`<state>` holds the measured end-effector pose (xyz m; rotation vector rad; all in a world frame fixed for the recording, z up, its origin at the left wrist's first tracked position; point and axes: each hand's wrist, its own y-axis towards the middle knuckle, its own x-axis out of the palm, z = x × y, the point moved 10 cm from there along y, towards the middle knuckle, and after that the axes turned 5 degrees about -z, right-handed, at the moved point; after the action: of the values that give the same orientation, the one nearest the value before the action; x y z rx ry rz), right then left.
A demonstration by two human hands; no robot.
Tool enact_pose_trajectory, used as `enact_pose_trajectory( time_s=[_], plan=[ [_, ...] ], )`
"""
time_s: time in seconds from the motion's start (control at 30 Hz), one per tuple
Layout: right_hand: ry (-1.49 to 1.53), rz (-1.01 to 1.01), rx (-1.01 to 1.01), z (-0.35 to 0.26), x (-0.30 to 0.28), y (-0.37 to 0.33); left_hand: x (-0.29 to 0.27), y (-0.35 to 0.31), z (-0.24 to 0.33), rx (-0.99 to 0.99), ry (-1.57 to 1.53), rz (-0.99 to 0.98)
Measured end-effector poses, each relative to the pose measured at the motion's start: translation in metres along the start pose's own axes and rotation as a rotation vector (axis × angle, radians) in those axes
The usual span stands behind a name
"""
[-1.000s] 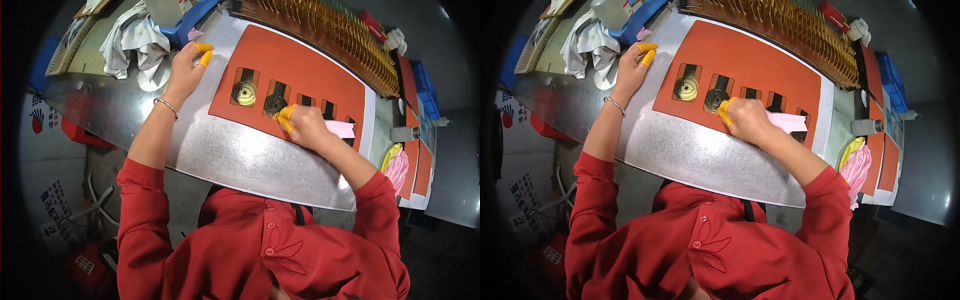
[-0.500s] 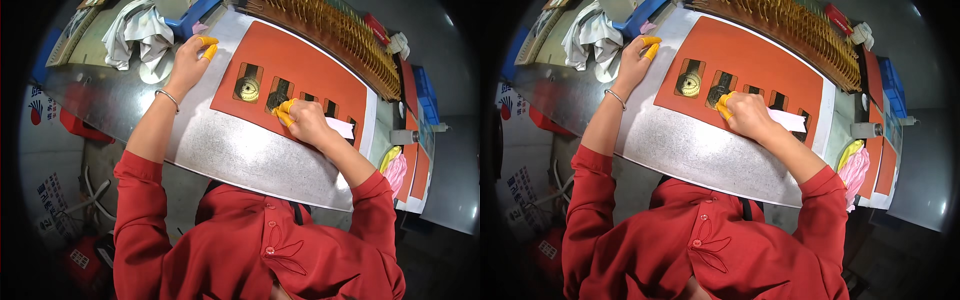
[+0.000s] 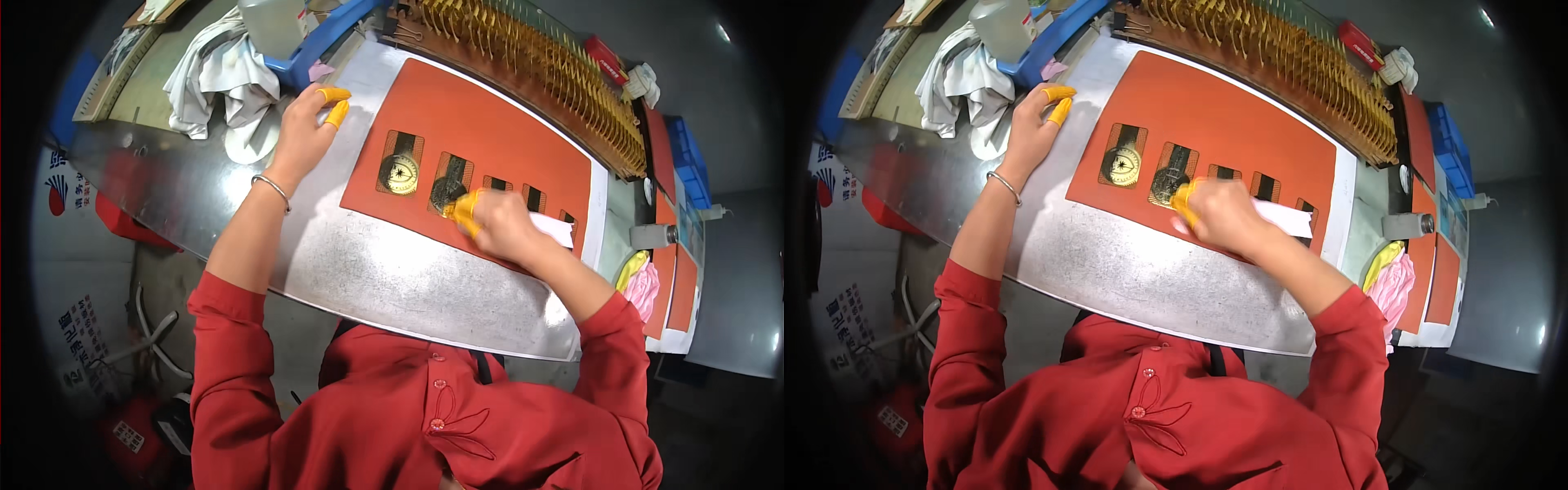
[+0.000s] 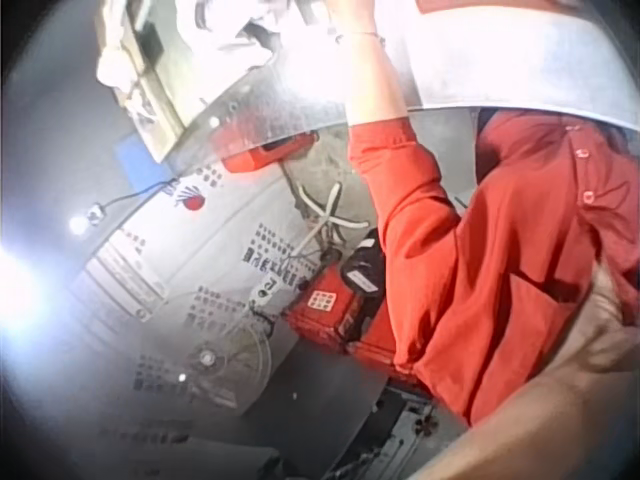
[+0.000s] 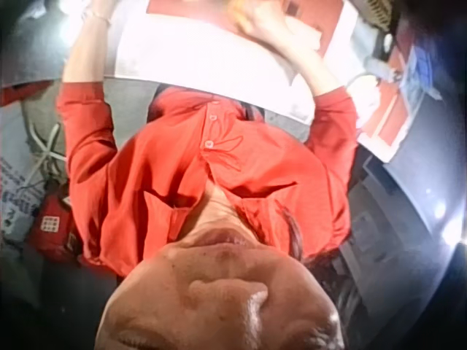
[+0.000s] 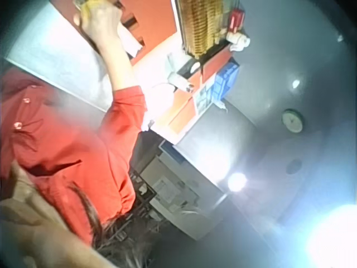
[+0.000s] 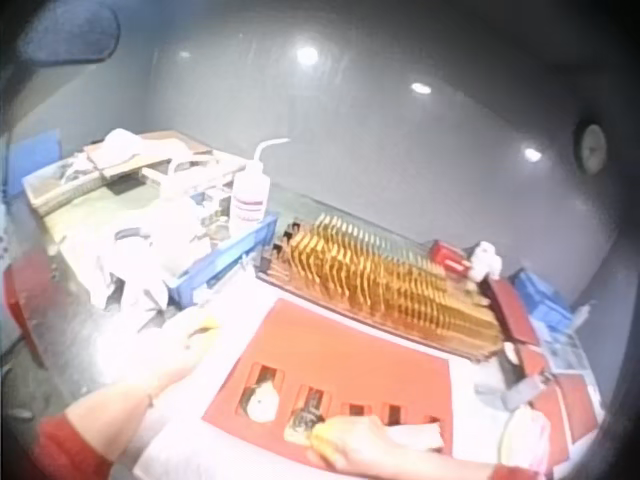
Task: The person uses a yellow cloth to wipe and polish several dark, circular medals arranged on a red rectangular mat. They repeatedly apply liquid from a squeeze bottle onto the cloth and continue rubbing the medals to remove residue and restore their shine.
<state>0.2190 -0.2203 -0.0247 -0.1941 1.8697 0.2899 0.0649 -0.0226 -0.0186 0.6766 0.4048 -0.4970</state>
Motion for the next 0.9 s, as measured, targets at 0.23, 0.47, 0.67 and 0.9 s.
enact_pose_trajectory(
  time_s=[0.23, 0.47, 0.67, 0.9],
  plan=[
    [-0.042, 0.045, 0.084, 0.037, -0.006, 0.013, -0.001, -0.001, -0.004, -0.027, -0.01, 0.0],
    [-0.077, 0.089, 0.192, 0.058, -0.013, 0.046, 0.01, 0.0, 0.004, 0.017, 0.026, -0.064],
    [-0.069, 0.095, 0.235, 0.057, -0.008, 0.048, 0.004, -0.002, 0.002, -0.002, 0.029, -0.033],
    [-0.044, 0.083, 0.259, 0.049, -0.008, 0.044, 0.004, -0.005, 0.001, -0.036, 0.016, -0.03]
  ],
)
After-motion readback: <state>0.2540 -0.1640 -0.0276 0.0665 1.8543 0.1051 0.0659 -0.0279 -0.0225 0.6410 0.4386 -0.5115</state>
